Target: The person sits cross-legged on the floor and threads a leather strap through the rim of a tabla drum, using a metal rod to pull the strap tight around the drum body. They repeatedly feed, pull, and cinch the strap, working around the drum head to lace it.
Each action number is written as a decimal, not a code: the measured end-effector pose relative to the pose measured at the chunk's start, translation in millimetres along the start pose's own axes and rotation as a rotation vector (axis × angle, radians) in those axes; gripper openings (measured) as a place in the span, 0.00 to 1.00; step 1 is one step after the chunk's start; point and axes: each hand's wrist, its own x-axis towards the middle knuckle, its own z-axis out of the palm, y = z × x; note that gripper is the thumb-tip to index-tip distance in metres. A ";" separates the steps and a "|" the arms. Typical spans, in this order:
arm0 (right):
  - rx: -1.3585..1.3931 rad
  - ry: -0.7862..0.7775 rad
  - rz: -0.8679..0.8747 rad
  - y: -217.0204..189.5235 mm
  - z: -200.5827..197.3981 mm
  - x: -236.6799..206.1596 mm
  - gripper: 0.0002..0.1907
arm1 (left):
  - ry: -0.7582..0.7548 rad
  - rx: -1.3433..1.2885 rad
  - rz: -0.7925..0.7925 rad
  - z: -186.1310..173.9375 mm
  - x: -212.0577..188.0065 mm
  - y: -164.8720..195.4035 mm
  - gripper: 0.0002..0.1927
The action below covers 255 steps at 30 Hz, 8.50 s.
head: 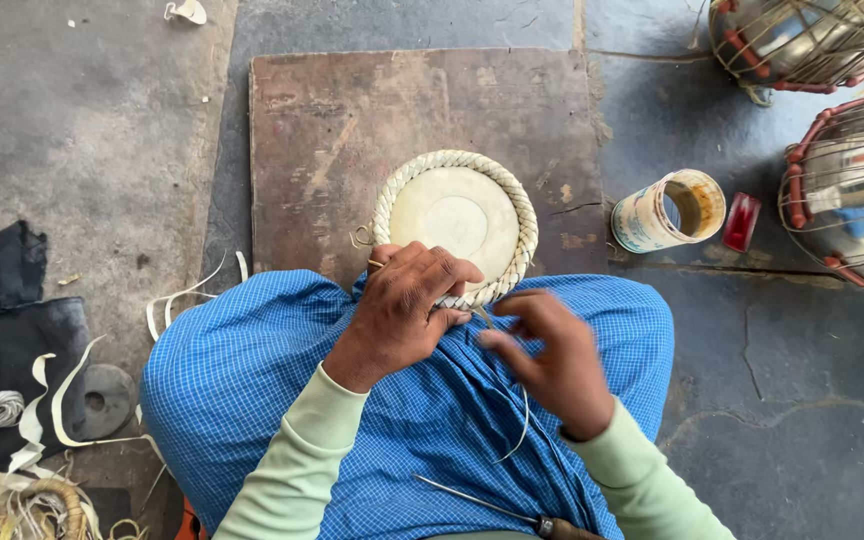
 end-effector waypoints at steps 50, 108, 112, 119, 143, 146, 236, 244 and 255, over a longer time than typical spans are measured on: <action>0.004 -0.069 0.062 20.4 30.9 -18.9 0.04 | 0.052 0.013 0.039 -1.7 -1.6 -7.7 0.25; 0.734 0.145 0.278 -30.5 -44.4 41.9 0.28 | 0.617 0.015 -0.354 43.5 -2.9 -52.5 0.19; 0.369 0.278 0.264 -5.9 -97.8 20.2 0.29 | 0.530 -0.105 -0.389 35.0 2.6 -65.8 0.18; -0.322 0.615 0.152 53.2 -176.4 -18.5 0.14 | 0.603 0.181 -0.211 22.9 2.8 -43.2 0.17; -0.134 0.807 -0.193 76.0 -198.6 62.4 0.13 | 0.430 0.229 -0.018 18.8 14.5 -8.0 0.12; 0.319 0.769 -0.313 33.5 -198.4 78.9 0.10 | 0.409 0.221 -0.031 24.1 11.5 -17.8 0.12; 1.570 -0.467 0.866 43.4 47.7 -102.0 0.12 | 0.453 -1.573 -0.784 50.7 -72.5 23.0 0.13; 0.421 -0.210 0.478 37.3 -20.4 -86.5 0.07 | 0.188 -1.515 -0.859 8.2 -53.3 36.6 0.21; 0.089 -0.396 -0.024 -41.5 -16.7 -45.6 0.05 | -0.384 -1.175 -0.798 44.2 -94.3 48.7 0.18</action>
